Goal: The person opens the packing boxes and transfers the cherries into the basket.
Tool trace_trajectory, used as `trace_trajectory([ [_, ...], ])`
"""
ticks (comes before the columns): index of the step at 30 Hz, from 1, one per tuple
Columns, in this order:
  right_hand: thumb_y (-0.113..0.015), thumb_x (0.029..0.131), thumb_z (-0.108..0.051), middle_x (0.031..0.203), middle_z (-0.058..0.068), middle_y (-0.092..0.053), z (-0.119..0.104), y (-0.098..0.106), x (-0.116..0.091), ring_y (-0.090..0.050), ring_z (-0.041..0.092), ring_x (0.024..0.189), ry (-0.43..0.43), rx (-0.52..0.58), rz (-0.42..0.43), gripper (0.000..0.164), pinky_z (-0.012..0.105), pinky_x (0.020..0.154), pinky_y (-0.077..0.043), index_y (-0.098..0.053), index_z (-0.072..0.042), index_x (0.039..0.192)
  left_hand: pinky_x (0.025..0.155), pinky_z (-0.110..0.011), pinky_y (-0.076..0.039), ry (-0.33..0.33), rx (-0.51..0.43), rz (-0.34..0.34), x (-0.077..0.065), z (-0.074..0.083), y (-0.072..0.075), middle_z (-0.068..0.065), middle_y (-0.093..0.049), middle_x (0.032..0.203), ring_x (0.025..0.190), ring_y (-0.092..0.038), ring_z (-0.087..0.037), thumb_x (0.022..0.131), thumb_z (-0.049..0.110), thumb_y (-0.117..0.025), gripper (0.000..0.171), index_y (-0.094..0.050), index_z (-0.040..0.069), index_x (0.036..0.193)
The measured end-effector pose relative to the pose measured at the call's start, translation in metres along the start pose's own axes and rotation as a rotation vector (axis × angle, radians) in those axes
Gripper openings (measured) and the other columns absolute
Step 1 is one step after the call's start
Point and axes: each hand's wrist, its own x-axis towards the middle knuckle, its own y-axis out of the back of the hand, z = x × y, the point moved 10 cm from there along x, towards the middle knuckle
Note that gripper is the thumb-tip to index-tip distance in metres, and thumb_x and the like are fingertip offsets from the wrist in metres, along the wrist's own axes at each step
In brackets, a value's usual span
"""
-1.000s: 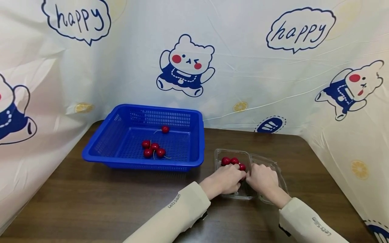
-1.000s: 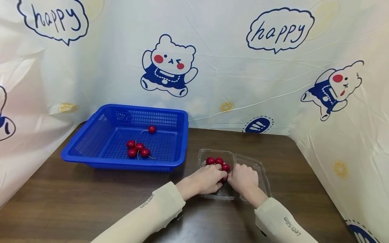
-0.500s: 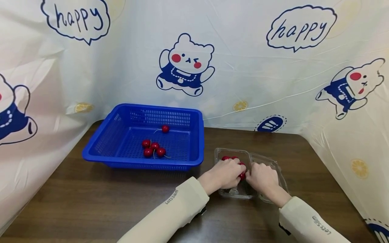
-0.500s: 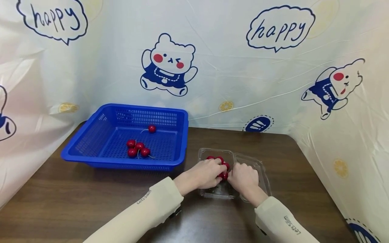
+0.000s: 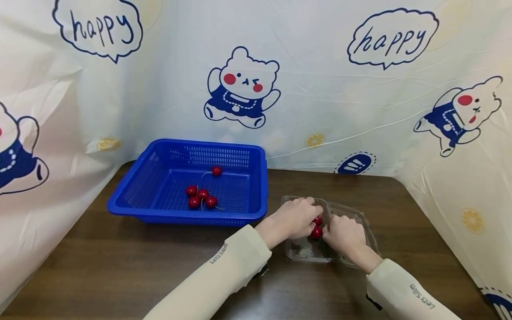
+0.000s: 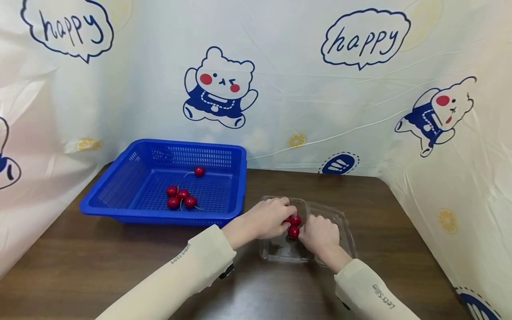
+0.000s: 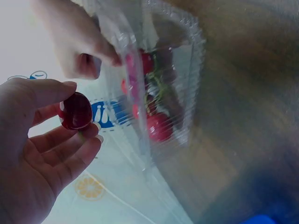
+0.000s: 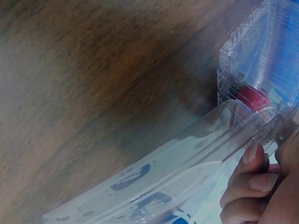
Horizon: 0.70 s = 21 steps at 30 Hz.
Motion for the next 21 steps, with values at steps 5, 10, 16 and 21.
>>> trace_trajectory([
  [5,-0.058,0.083,-0.022,0.056,0.013,-0.060,-0.001,0.000,0.000,-0.053,0.028,0.047,0.009,-0.006,0.010,0.024,0.043,0.040,-0.045,-0.060,-0.004,0.067,0.070,-0.030,-0.060,0.002,0.005,0.032,-0.003,-0.006,0.010,-0.006,-0.067,0.103,0.083,-0.061,-0.015,0.092,0.022,-0.061,0.024,-0.067,0.015,0.113],
  [10,-0.058,0.084,-0.022,0.054,0.011,-0.057,-0.001,-0.002,0.000,-0.051,0.026,0.045,0.009,-0.008,0.004,0.025,0.041,0.039,-0.044,-0.060,-0.004,0.068,0.068,-0.029,-0.059,0.005,-0.022,0.039,-0.006,-0.011,0.017,-0.006,-0.066,0.099,0.081,-0.060,-0.015,0.091,0.019,-0.060,0.019,-0.068,0.013,0.107],
  [16,-0.058,0.085,-0.023,0.055,0.012,-0.059,-0.002,0.000,0.000,-0.052,0.027,0.046,0.008,-0.002,0.011,0.025,0.042,0.040,-0.045,-0.061,-0.004,0.068,0.067,-0.027,-0.058,0.017,-0.048,0.036,-0.010,-0.016,0.028,-0.006,-0.065,0.099,0.081,-0.058,-0.015,0.092,0.020,-0.060,0.019,-0.068,0.013,0.108],
  [21,-0.059,0.085,-0.023,0.059,0.014,-0.062,-0.001,0.001,-0.001,-0.057,0.031,0.050,0.011,-0.004,0.023,0.025,0.044,0.041,-0.046,-0.061,-0.006,0.067,0.067,-0.030,-0.057,0.021,-0.058,0.070,-0.016,-0.026,0.041,-0.006,-0.065,0.098,0.081,-0.058,-0.016,0.091,0.018,-0.060,0.017,-0.068,0.014,0.106],
])
